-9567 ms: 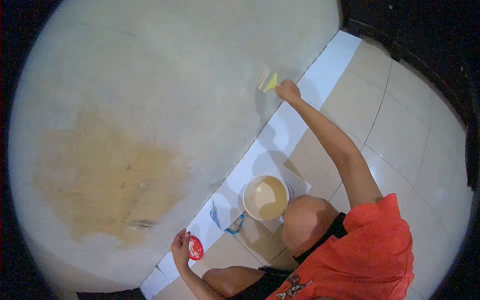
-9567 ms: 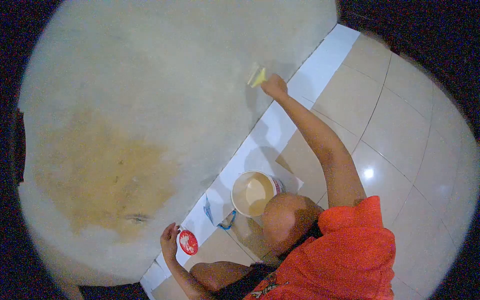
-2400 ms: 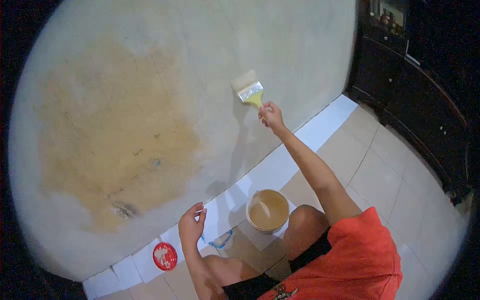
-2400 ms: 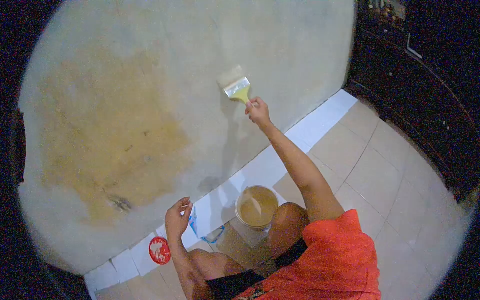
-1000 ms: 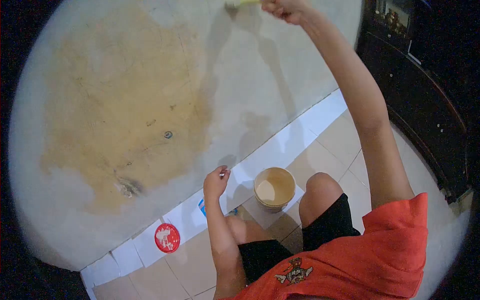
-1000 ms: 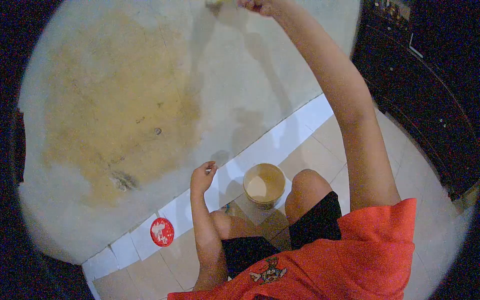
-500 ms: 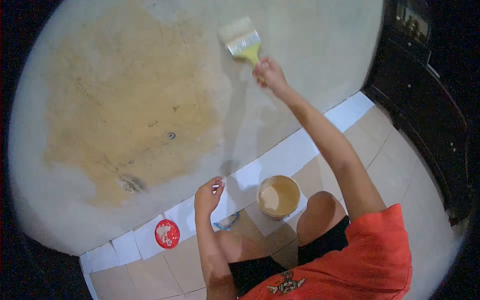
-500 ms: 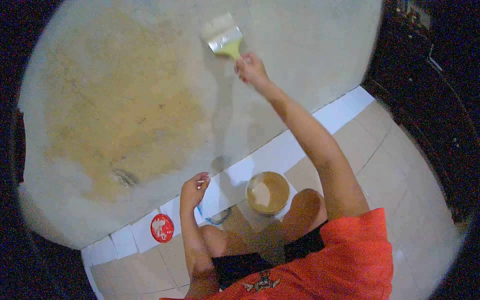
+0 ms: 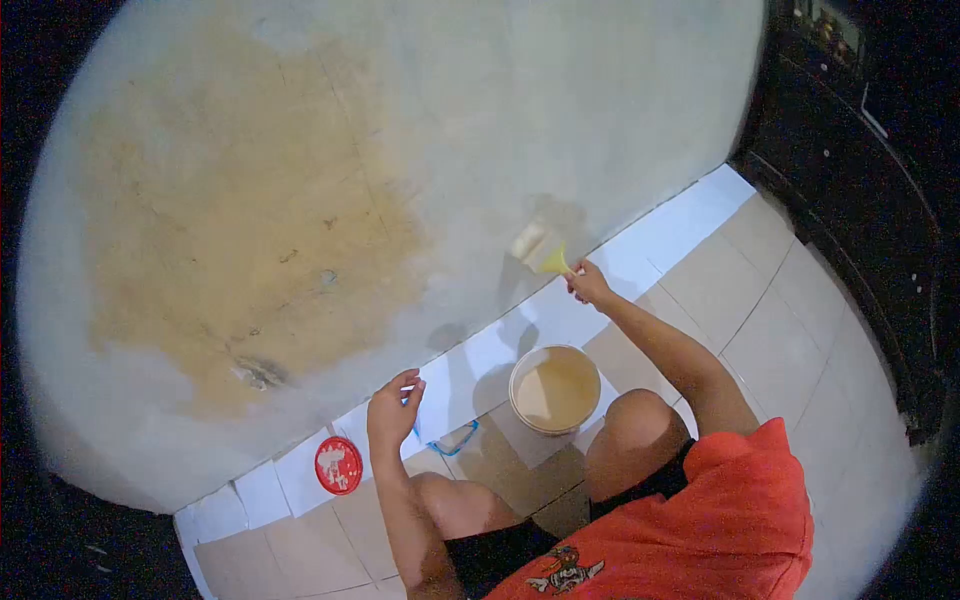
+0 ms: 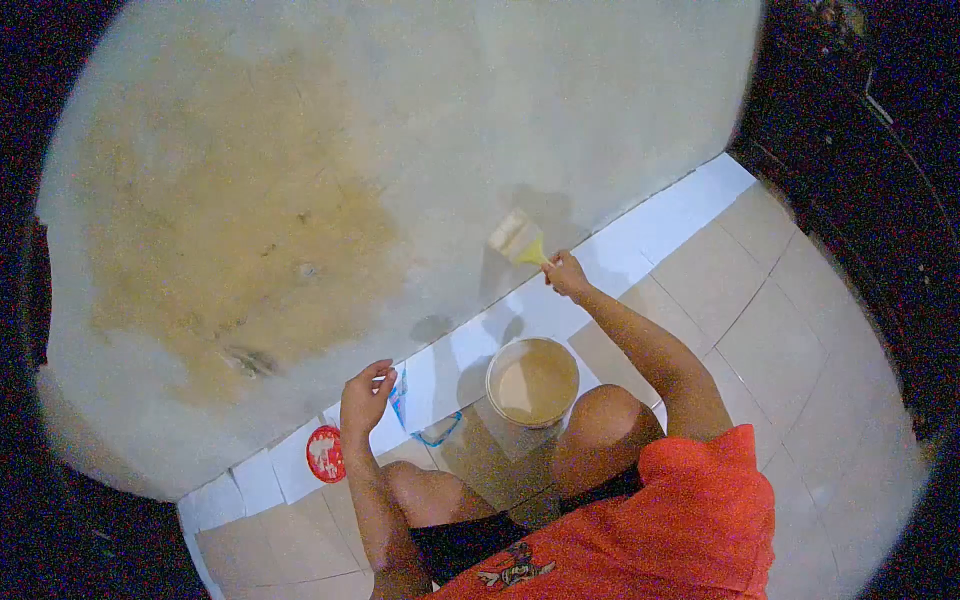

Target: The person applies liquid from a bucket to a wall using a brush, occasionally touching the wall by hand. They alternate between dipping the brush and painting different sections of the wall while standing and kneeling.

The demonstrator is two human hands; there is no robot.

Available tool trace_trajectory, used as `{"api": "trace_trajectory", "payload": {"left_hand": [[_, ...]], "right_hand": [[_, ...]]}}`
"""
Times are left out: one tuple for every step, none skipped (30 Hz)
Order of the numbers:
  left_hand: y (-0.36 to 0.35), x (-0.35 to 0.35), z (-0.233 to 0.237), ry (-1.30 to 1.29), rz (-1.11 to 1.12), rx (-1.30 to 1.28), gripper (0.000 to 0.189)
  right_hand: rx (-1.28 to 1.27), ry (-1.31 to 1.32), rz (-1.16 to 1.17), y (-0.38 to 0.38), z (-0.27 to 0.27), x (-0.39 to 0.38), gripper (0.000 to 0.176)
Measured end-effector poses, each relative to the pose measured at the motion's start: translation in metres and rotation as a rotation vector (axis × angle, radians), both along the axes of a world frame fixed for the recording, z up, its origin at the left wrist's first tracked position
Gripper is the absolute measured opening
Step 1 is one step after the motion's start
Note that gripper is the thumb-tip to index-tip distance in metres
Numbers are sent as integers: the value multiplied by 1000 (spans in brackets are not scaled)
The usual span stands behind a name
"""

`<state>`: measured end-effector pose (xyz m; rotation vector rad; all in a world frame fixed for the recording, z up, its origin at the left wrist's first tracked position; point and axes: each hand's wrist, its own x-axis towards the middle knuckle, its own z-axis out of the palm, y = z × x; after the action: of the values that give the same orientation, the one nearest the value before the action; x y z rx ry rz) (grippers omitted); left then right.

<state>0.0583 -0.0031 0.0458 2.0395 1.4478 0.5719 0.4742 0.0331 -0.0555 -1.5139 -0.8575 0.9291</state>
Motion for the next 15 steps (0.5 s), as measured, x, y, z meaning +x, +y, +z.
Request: {"api": "trace_trajectory", "payload": {"left_hand": [[0,3,1,12,-4,-1,32],[-1,6,3,22,-6,-3,32],[1,8,1,20,-13,-5,32],[3,9,-3,8,-25,9,31],[5,10,-6,-5,-36,22,29],[6,12,-7,-9,-40,22,29],[7,14,-8,-11,-45,34,29],[7,16,-8,-11,-49,47,29],[7,16,-8,-15,-52,47,29],[7,17,-7,-20,-57,39,29],[8,17,-7,-22,-63,32,29],[9,15,-8,-21,-66,34,29],[10,15,-10,-20,-58,39,29],[10,15,-11,-22,-51,41,30],[10,14,-11,-27,-57,36,30]], "right_hand": [[-199,-43,5,-6,2,3,15],[-401,-86,11,-11,3,5,16],[-403,-87,4,-10,5,7,16],[-403,-73,-14,-3,4,11,17],[-402,-59,-30,7,4,16,19],[-283,-62,-43,23,-2,24,21],[-246,-308,84,61,-29,52,19],[-206,-553,211,88,-49,73,17],[-165,-250,74,78,-6,53,15],[-119,53,-63,62,54,23,13],[-126,107,-77,61,81,15,11],[-135,163,-93,65,101,15,9],[-113,125,-40,67,113,20,9],[-94,85,10,69,125,26,9],[-113,153,-7,70,145,28,10]]}}
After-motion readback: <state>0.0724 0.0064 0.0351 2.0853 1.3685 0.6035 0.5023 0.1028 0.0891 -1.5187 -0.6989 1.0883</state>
